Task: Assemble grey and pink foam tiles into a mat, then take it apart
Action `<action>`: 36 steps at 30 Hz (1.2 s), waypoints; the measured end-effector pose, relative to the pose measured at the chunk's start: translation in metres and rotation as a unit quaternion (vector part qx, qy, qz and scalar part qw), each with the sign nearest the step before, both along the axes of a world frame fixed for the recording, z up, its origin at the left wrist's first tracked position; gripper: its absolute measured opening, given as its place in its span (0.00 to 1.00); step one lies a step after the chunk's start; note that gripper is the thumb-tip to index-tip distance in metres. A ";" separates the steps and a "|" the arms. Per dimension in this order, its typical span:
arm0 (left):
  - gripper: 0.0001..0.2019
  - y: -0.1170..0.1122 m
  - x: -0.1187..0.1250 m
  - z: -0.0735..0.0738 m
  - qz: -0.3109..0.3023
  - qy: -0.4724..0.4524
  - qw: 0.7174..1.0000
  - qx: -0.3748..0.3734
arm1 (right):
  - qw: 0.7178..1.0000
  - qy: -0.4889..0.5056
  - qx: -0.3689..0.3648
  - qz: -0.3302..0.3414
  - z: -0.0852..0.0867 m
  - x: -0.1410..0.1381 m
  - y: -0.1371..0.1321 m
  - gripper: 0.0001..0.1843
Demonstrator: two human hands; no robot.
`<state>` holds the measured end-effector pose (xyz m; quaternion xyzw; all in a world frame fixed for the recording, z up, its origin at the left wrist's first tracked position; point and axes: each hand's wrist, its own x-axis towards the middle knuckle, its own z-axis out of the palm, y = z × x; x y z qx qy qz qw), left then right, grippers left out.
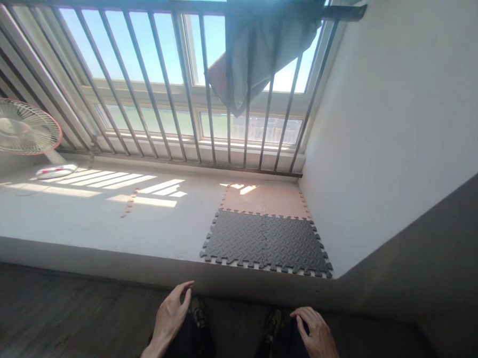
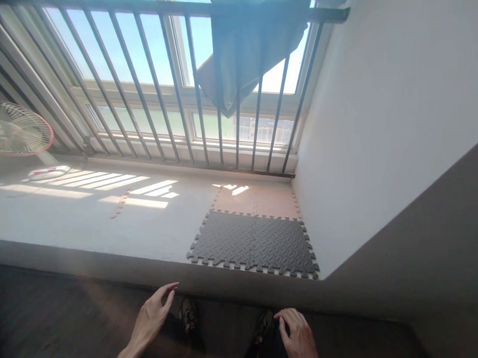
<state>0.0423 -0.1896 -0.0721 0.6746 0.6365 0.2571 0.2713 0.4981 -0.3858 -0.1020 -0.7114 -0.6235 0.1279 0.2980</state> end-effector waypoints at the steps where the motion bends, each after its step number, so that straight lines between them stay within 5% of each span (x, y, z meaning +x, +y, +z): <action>1: 0.21 0.007 0.012 0.005 -0.002 -0.016 1.000 0.010 | 1.000 -0.002 0.001 0.001 0.000 -0.001 0.001 0.19; 10: 0.18 0.065 0.109 0.024 -0.031 -0.074 0.996 0.027 | 0.995 -0.061 0.035 0.071 0.015 0.001 0.023 0.13; 17: 0.19 0.143 0.130 0.040 -0.037 -0.018 0.997 0.072 | 0.980 -0.138 0.044 0.135 0.080 0.007 0.132 0.14; 20: 0.20 0.179 0.124 0.039 -0.011 0.055 0.996 0.065 | 0.975 -0.174 0.021 0.141 0.094 0.017 0.182 0.16; 28: 0.25 0.275 0.103 0.035 0.027 0.124 0.992 -0.022 | 0.966 -0.248 -0.036 0.056 0.092 0.065 0.280 0.15; 36: 0.27 0.386 0.148 0.025 -0.015 0.096 0.994 -0.049 | 0.962 -0.251 -0.101 -0.031 0.076 0.091 0.384 0.22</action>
